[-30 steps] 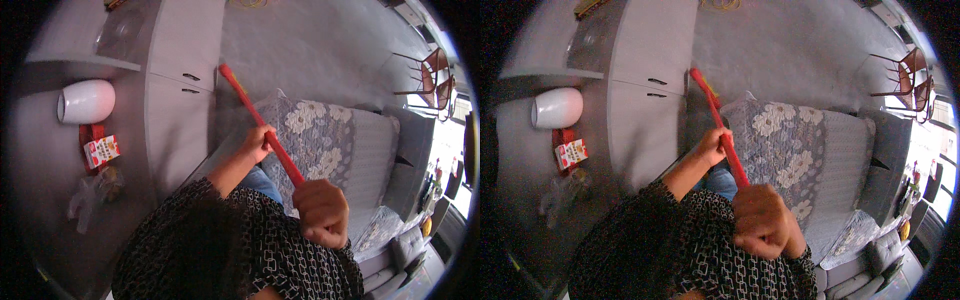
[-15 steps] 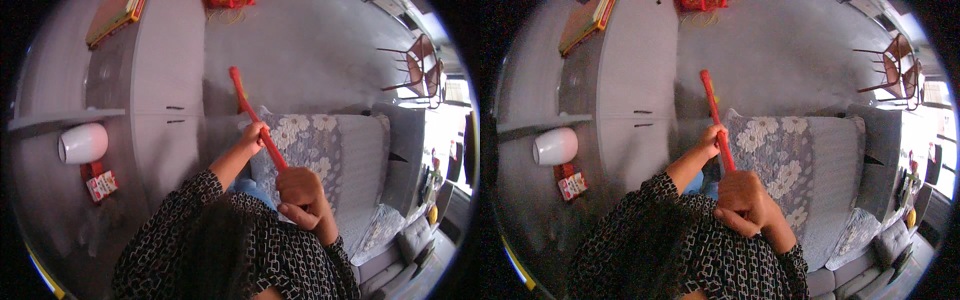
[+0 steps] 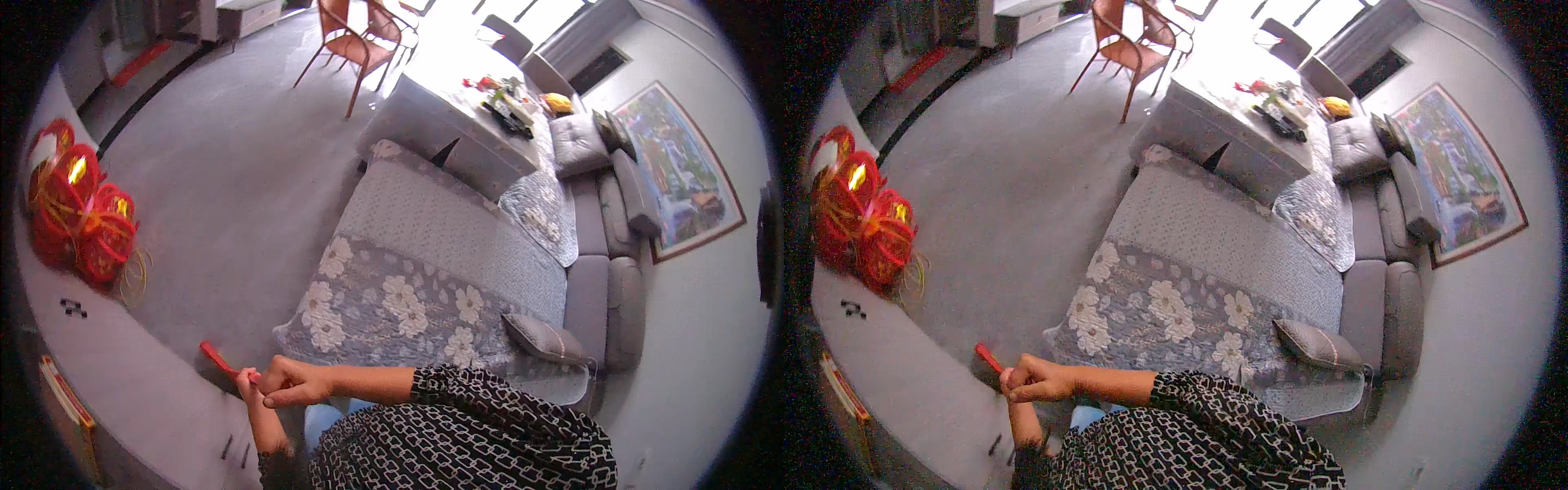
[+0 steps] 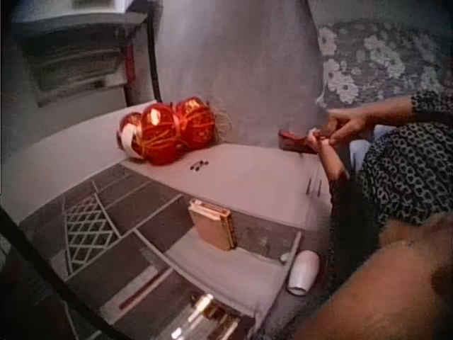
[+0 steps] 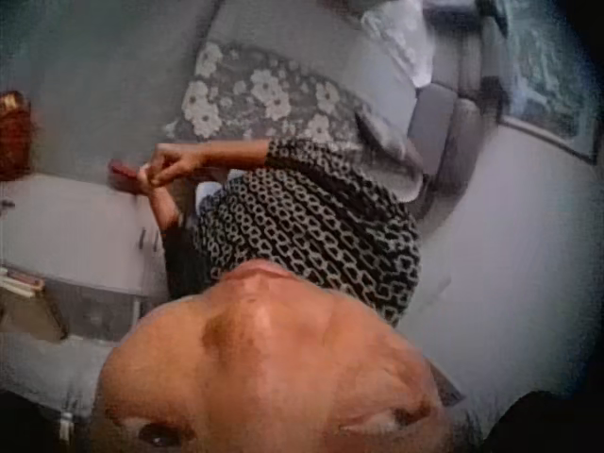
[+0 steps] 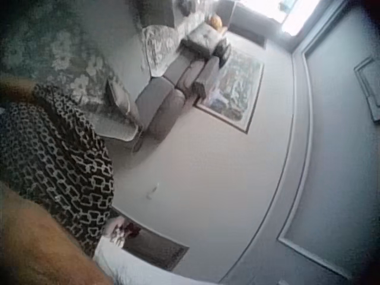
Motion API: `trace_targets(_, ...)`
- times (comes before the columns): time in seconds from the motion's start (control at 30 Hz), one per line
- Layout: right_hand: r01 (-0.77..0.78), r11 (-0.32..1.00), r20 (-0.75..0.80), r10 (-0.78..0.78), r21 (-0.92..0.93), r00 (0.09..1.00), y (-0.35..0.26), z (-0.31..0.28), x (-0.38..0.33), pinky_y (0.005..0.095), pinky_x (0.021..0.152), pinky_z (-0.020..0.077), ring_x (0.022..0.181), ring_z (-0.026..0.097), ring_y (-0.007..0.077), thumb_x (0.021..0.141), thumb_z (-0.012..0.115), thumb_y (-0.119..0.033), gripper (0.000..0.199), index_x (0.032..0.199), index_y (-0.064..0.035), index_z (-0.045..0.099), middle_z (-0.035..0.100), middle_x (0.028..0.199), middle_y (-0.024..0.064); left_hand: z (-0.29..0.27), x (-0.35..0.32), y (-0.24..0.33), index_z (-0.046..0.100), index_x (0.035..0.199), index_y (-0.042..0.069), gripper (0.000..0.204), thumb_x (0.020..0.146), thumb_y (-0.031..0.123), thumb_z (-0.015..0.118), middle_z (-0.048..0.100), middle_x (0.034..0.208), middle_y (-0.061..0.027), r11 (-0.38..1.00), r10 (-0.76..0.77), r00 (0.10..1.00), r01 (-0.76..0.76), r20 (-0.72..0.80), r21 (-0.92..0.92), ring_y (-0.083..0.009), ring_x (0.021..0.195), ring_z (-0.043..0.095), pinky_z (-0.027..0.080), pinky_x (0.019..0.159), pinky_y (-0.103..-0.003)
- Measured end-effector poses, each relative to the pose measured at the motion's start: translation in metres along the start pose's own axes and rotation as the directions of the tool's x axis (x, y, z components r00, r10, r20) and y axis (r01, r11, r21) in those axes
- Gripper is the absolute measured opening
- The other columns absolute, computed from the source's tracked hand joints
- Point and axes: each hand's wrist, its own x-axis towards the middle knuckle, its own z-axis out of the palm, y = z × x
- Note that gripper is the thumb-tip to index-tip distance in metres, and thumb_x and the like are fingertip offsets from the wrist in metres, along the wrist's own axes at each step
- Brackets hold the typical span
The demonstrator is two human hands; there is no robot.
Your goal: The person sweeps the living room floor using a red broom, moving around furniture and along walls. They briefly touch their face and adjust a chair to sweep underneath it.
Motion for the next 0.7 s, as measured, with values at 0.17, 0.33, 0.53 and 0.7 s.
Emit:
trace_targets(0.17,0.071,0.973,0.042,-0.064,-0.222,0.997,-0.003,0.004,0.013,0.0356,0.047,0.0271,0.046,0.035,0.0209,0.081,0.053,-0.017,0.039,0.05,0.0008,0.036,0.033,0.047,0.0105,0.003,0.067,0.035,0.044,0.077,0.009,0.018,0.079,0.026,0.049,0.043,0.071,-0.001,0.994,0.091,0.993,-0.095,0.079,0.051,-0.0121,0.062,0.043,0.037,0.055,-0.025)
trace_targets(0.33,0.176,0.973,0.2,-0.144,-0.152,0.969,-0.036,0.011,0.015,0.0369,0.047,0.0278,0.045,0.035,0.0253,0.078,0.052,-0.018,0.037,0.049,-0.0009,0.039,0.035,0.047,0.0114,0.008,0.016,0.035,0.043,0.073,0.01,0.019,0.08,0.026,0.049,0.042,0.066,0.0002,0.988,0.024,0.989,-0.001,-0.148,0.152,-0.0118,0.056,0.04,0.036,0.051,-0.025)
trace_targets(0.53,-0.105,0.991,0.072,0.099,0.082,0.992,-0.041,-0.009,0.002,0.0324,0.045,0.0278,0.045,0.036,0.017,0.081,0.054,-0.018,0.037,0.052,0.0031,0.045,0.036,0.046,0.0098,-0.001,-0.019,-0.006,0.042,0.07,0.011,0.019,0.08,0.026,0.049,0.041,0.062,0.0012,0.981,-0.144,0.973,0.165,-0.181,0.101,-0.0114,0.05,0.038,0.034,0.047,-0.025)
trace_targets(0.7,0.066,0.993,0.1,-0.056,-0.093,0.993,-0.016,0.0,-0.001,0.0302,0.046,0.0325,0.05,0.043,0.0104,0.081,0.053,-0.022,0.034,0.06,0.0048,0.051,0.047,0.05,0.0054,0.012,-0.01,-0.029,0.041,0.067,0.012,0.02,0.08,0.025,0.048,0.04,0.058,0.0021,0.987,-0.158,0.977,0.162,-0.144,0.017,-0.0111,0.046,0.035,0.033,0.044,-0.025)
